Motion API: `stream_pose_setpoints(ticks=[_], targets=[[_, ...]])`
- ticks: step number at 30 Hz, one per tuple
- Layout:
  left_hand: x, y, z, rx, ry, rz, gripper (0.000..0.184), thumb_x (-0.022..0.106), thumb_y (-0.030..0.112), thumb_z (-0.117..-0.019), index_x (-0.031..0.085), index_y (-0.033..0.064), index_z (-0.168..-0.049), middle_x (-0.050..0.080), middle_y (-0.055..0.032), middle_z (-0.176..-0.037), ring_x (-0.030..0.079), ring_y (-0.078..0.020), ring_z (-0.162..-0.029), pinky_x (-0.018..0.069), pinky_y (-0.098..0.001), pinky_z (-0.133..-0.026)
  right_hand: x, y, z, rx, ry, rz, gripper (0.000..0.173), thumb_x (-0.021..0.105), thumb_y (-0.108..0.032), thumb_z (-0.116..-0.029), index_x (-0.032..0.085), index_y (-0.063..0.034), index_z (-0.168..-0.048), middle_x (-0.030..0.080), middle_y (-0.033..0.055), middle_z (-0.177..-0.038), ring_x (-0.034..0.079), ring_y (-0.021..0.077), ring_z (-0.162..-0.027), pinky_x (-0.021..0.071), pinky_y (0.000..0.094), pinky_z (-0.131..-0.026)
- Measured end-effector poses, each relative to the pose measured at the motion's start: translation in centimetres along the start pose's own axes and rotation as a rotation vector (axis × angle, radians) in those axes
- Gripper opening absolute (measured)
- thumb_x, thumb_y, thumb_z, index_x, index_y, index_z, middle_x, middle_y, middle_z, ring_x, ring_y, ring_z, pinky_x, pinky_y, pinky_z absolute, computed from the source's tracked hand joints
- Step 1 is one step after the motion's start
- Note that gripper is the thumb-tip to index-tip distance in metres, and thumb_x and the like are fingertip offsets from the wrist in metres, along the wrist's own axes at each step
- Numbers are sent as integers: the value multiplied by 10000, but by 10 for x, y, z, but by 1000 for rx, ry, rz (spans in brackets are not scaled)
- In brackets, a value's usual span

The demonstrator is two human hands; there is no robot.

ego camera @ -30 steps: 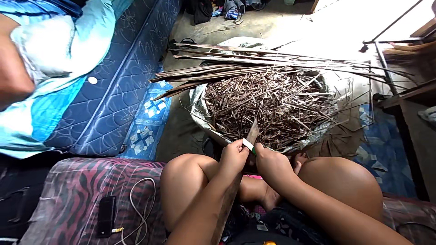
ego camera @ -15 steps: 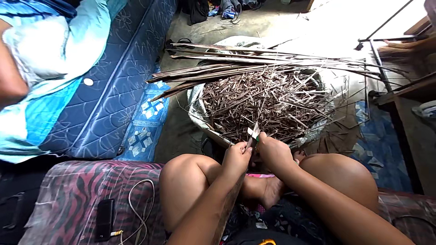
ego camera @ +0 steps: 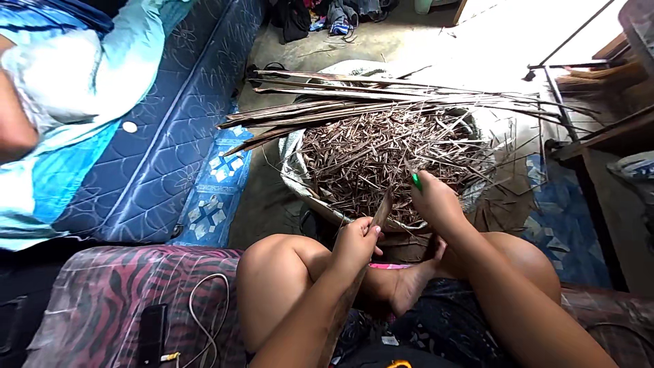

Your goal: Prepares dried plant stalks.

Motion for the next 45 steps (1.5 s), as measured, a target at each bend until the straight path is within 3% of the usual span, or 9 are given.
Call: stream_pose_setpoints(ticks=[5,9,14,23,26,29,35,40,45], targets=[[-4,-6,-6,43,49,-92,212,578,165,-1045,698,50,-1176,720,-38,-896,696,-91,-699,608,-299,-710,14,-16,27,-168,-258,112,317,441,-232,-1085,574,-50,-1307,699,220,-1087,686,413,-1065,520,605,-882],[-8,-5,-8,27,66,-104,233,587,168,-1037,685,31,-1198,720,-55,-904,703,-106,-742,604,-318,-749,15,-26,44,-190,-327,180,293,440,-258,-1087,596,-41,-1207,699,207,-1045,690,396,-1050,521,583,-848],[-10,-6,-11,43,108,-158,131,582,120,-987,689,44,-992,546,7,-721,497,-81,-638,446,-286,-644,29,-30,50,-207,-431,239,294,423,-241,-1090,576,-40,-1241,702,206,-1100,685,389,-1103,522,577,-889],[-12,-6,-11,39,125,-138,154,586,120,-992,646,52,-867,487,32,-674,457,-68,-608,415,-276,-616,40,-40,57,-173,-347,320,280,405,-182,-1105,524,-12,-1294,691,217,-1124,701,396,-1094,557,541,-862],[-11,-7,-10,73,107,-110,168,595,153,-1004,676,39,-910,561,13,-716,517,-72,-645,456,-291,-655,42,-39,55,-137,-272,301,278,390,-133,-1099,524,1,-1302,694,223,-1114,708,404,-1071,565,543,-838],[-6,-5,-3,40,18,36,179,611,142,-1031,711,14,-1106,718,-25,-832,682,-69,-637,601,-254,-643,26,-30,35,-9,-227,252,316,361,-108,-1095,502,9,-1352,678,252,-1159,684,435,-1112,546,585,-876],[-4,3,3,8,-40,163,178,570,96,-1051,667,-1,-1166,766,-36,-909,701,-81,-606,594,-224,-583,1,10,-9,119,-52,78,315,416,-210,-1106,579,-8,-1284,682,258,-1167,663,431,-1149,505,615,-934],[-1,0,3,28,-83,243,233,514,98,-1075,590,-35,-1250,703,-47,-785,667,-85,-571,584,-230,-568,5,20,-13,-57,54,-289,251,505,-229,-1091,609,-7,-1144,637,192,-910,640,334,-859,498,537,-789],[2,-5,-2,82,-55,94,411,626,372,-1024,631,40,-1267,597,3,-708,559,-71,-529,516,-251,-524,26,13,-10,-133,-247,-863,248,486,-245,-1107,621,-43,-1160,491,-17,-659,447,54,-485,405,207,-466]])
Point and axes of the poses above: each hand's wrist, its own z-axis away from the middle knuckle, its own x-axis out of the palm, y = z × x, the point moved 1 cm from there along -z, towards the middle knuckle
